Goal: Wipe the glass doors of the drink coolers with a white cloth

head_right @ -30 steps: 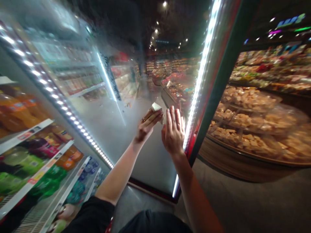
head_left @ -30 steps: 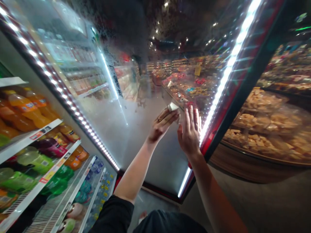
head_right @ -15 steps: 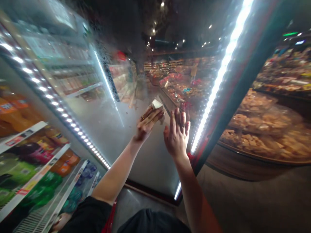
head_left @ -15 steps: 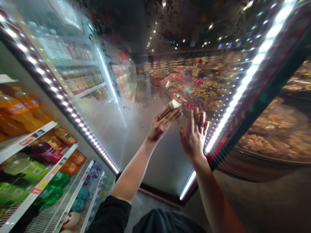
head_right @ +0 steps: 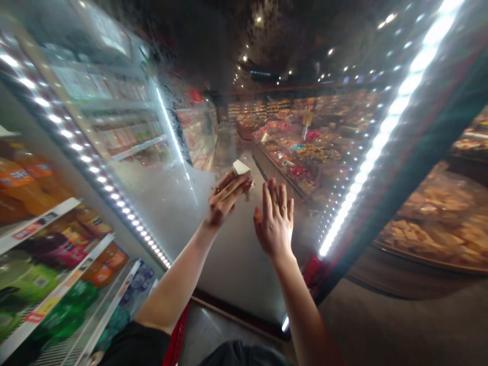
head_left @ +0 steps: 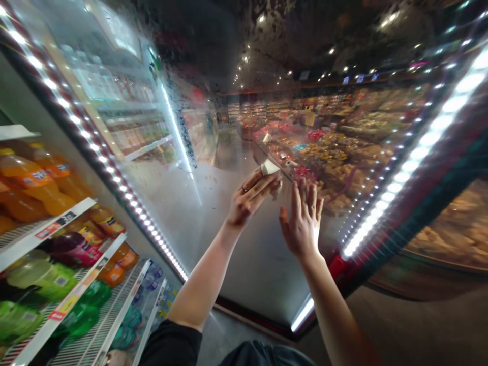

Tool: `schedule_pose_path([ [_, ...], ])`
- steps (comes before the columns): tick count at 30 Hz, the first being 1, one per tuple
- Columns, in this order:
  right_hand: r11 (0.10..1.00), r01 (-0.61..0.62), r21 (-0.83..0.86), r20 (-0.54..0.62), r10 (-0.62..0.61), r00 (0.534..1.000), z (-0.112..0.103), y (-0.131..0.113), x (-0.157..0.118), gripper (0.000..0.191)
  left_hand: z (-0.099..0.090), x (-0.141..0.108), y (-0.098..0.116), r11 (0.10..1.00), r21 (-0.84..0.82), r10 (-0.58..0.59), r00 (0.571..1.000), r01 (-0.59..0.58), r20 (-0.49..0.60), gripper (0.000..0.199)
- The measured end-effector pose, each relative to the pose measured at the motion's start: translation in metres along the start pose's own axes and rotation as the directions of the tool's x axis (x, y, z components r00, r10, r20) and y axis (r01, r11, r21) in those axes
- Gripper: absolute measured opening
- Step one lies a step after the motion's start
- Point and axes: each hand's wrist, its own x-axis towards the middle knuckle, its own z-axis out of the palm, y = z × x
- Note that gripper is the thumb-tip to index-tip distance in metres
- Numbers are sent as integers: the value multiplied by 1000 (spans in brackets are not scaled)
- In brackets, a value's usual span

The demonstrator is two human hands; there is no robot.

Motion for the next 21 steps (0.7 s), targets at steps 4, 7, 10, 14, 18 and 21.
schedule_pose_path([
  [4,1000,6,-2,0,-6,1000,6,-9,0,84,10,8,3,979,25,-194,965,201,-179,62],
  [7,1000,12,-6,10,-12,1000,10,-15,0,83,14,3,8,984,-8,-180,980,180,-90,62],
  [10,1000,-2,-8,34,2,999,12,-18,-1,83,1,-14,1,999,-28,-36,998,37,46,63],
  [14,1000,-3,-5,26,3,1000,15,-22,-4,85,-20,-24,-19,999,-31,-22,1000,22,-12,64],
  [18,999,-34,-2,18,34,999,18,-30,-8,83,-20,-10,-26,992,-43,-125,978,119,-169,65],
  [21,999,-52,-7,15,52,999,20,-35,-10,82,-24,-11,-25,996,-46,-76,996,74,-40,66],
])
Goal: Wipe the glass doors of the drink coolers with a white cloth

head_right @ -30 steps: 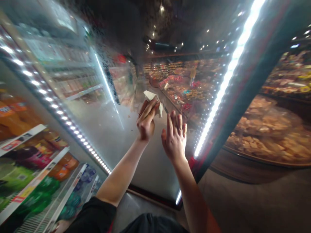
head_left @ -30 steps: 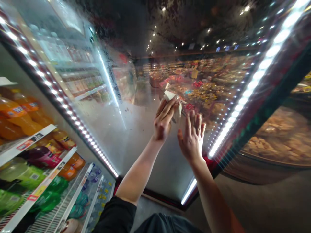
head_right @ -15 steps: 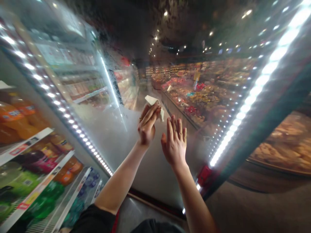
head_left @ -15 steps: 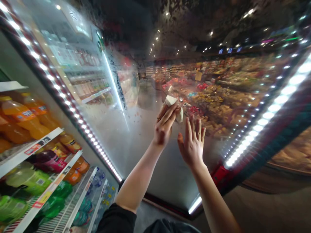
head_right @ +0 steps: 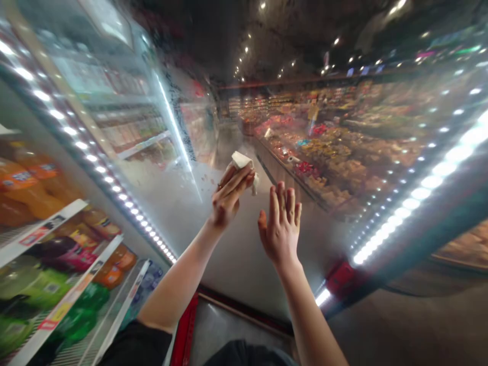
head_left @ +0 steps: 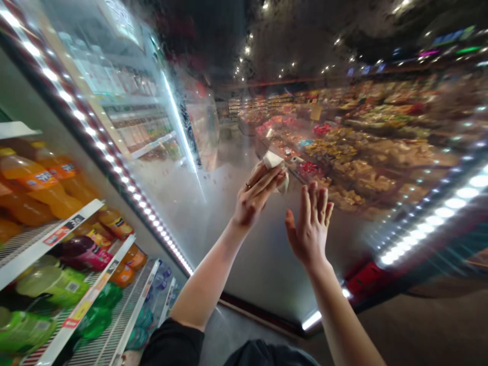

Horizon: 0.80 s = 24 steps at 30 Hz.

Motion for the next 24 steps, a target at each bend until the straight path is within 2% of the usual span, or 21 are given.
schedule_pose_path([
  [3,1000,6,-5,0,-6,1000,1,-3,-3,83,-15,-14,-6,996,-27,86,985,-83,151,61],
  [5,1000,18,0,-2,-18,1000,1,-6,-4,83,-24,-21,-13,994,-41,110,980,-104,166,56],
  [6,1000,23,3,-4,-23,1000,2,-7,-4,83,-26,-22,-16,995,-39,92,986,-88,137,55],
  [8,1000,29,9,-2,-29,1000,3,-11,-4,84,-23,-19,-18,1000,-13,-15,1000,15,8,55],
  [10,1000,26,12,7,-26,1000,6,-17,-3,84,-14,-12,-16,987,9,-155,978,158,-141,58],
  [12,1000,26,13,11,-26,1000,9,-24,-1,84,-7,-8,-13,979,7,-199,962,203,-186,61],
  [15,1000,25,7,24,-26,999,15,-32,1,82,-12,-17,-19,998,-32,-63,998,62,-28,65],
  [17,1000,21,-1,38,-21,999,18,-37,1,81,-26,-30,-31,998,-54,40,993,-34,108,66],
  [19,1000,24,-4,43,-24,999,21,-41,0,81,-41,-43,-47,995,-62,90,980,-81,176,65],
  [21,999,41,0,35,-41,999,25,-47,-1,81,-50,-48,-58,995,-62,79,990,-72,116,64],
  [23,998,57,9,24,-57,998,29,-54,-2,81,-49,-46,-61,999,-51,-9,999,7,-40,63],
  [24,998,63,14,20,-63,998,32,-57,-2,81,-46,-43,-59,997,-50,-68,991,62,-118,63],
])
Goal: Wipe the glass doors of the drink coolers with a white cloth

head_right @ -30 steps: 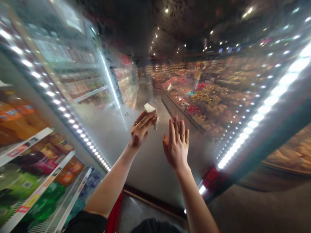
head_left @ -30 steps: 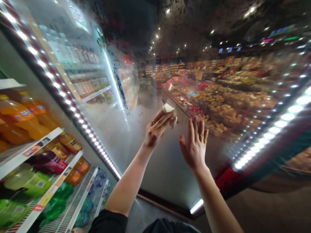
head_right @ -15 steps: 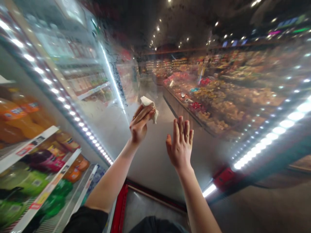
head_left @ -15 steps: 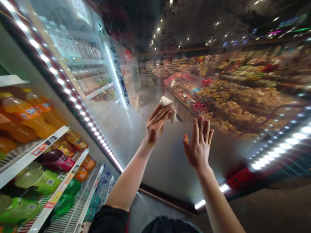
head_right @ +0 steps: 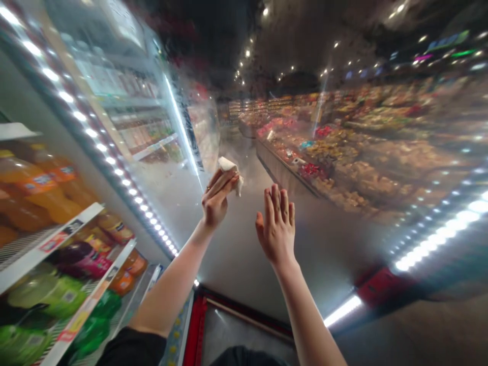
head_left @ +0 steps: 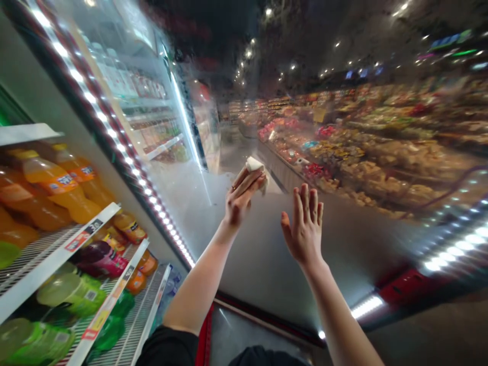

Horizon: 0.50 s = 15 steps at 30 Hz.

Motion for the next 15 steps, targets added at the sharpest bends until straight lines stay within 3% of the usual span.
schedule_pose_path([
  [1,1000,3,6,-2,-3,1000,3,-4,1,81,4,2,3,999,2,-48,997,48,-56,63],
  [3,1000,7,18,-4,-7,1000,7,-12,2,82,11,5,9,997,-4,-78,996,78,-47,62],
  [7,999,16,37,-37,-14,999,14,-23,7,84,0,-6,0,997,-16,73,985,-72,158,58],
  [10,999,18,27,-43,-16,999,17,-27,9,85,-16,-14,-17,989,-37,144,970,-140,198,55],
  [13,999,29,37,-31,-28,999,19,-31,10,85,-13,-10,-19,1000,-15,3,1000,-3,19,56],
  [15,998,48,51,-31,-47,998,20,-33,11,84,-3,-5,-12,991,-3,-133,981,134,-139,59],
])
